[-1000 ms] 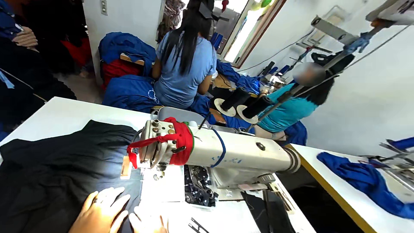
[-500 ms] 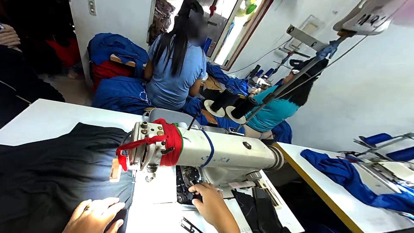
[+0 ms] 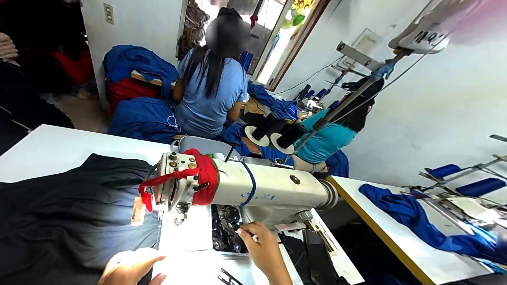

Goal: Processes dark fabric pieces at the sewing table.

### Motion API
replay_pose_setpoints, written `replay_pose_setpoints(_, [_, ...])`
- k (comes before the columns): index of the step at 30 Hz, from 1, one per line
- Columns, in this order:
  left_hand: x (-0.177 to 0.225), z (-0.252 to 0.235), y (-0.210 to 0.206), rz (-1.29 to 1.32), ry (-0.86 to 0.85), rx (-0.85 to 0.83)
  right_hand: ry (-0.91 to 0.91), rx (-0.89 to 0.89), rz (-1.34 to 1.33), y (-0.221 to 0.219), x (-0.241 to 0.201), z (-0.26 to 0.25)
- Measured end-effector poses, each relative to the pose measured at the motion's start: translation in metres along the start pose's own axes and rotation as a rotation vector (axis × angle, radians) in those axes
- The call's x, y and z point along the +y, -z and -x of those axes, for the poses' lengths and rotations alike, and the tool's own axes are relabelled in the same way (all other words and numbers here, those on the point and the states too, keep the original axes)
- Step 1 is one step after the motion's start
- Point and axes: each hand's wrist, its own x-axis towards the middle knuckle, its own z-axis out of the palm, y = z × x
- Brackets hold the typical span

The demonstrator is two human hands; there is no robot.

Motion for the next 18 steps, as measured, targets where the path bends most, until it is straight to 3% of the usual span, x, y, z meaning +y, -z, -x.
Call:
replay_pose_setpoints(12, [0.003, -0.002, -0.013, 0.097, -0.027, 0.03, -0.111, -0.081, -0.096, -0.003, 0.002, -0.008])
replay_pose_setpoints(15, [0.014, -0.007, -0.012, 0.341, 0.059, 0.048, -0.005, -0.084, -0.24, -0.002, -0.011, -0.001])
replay_pose_setpoints(18, [0.029, -0.013, -0.015, 0.586, 0.181, 0.019, 0.162, -0.264, -0.489, -0.01, -0.035, 0.014])
